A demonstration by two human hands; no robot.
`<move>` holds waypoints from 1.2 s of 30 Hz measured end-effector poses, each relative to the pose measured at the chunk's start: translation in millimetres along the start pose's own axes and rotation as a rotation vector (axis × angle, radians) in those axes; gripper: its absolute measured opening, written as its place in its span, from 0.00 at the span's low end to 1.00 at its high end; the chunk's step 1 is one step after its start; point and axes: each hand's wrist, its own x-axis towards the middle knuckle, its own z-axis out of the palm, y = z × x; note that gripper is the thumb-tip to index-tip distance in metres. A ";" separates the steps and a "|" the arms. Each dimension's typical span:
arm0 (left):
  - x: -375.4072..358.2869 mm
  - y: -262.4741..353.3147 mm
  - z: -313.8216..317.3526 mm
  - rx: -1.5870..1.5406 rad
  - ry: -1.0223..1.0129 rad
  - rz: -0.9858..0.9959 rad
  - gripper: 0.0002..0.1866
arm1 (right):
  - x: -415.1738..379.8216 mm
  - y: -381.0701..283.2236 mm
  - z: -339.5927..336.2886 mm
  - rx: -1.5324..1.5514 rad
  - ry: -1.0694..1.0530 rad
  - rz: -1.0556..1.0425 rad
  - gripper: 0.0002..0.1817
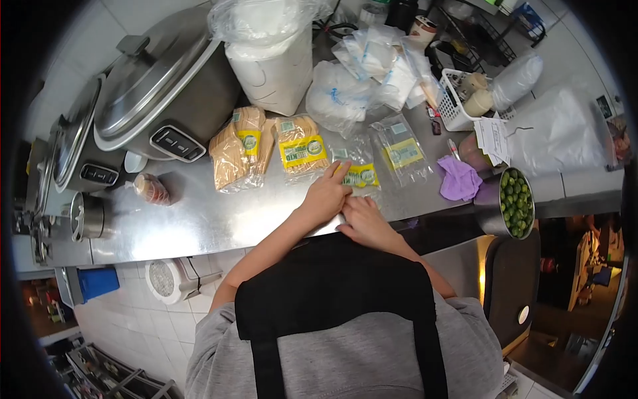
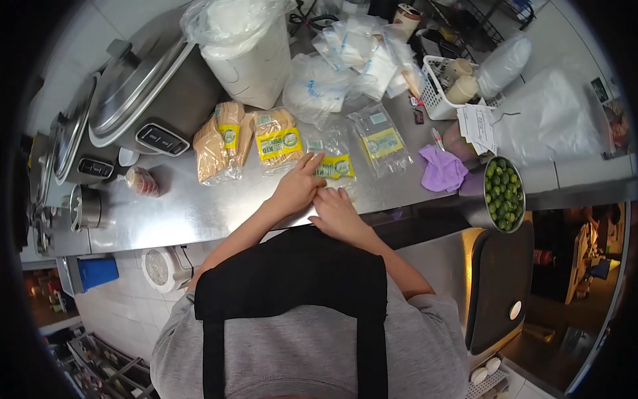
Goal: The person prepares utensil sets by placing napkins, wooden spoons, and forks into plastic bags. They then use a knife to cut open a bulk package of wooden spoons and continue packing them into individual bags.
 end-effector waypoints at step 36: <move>65.4 33.3 7.7 -0.232 0.159 0.393 0.31 | -23.8 44.7 -32.0 0.103 0.546 0.250 0.18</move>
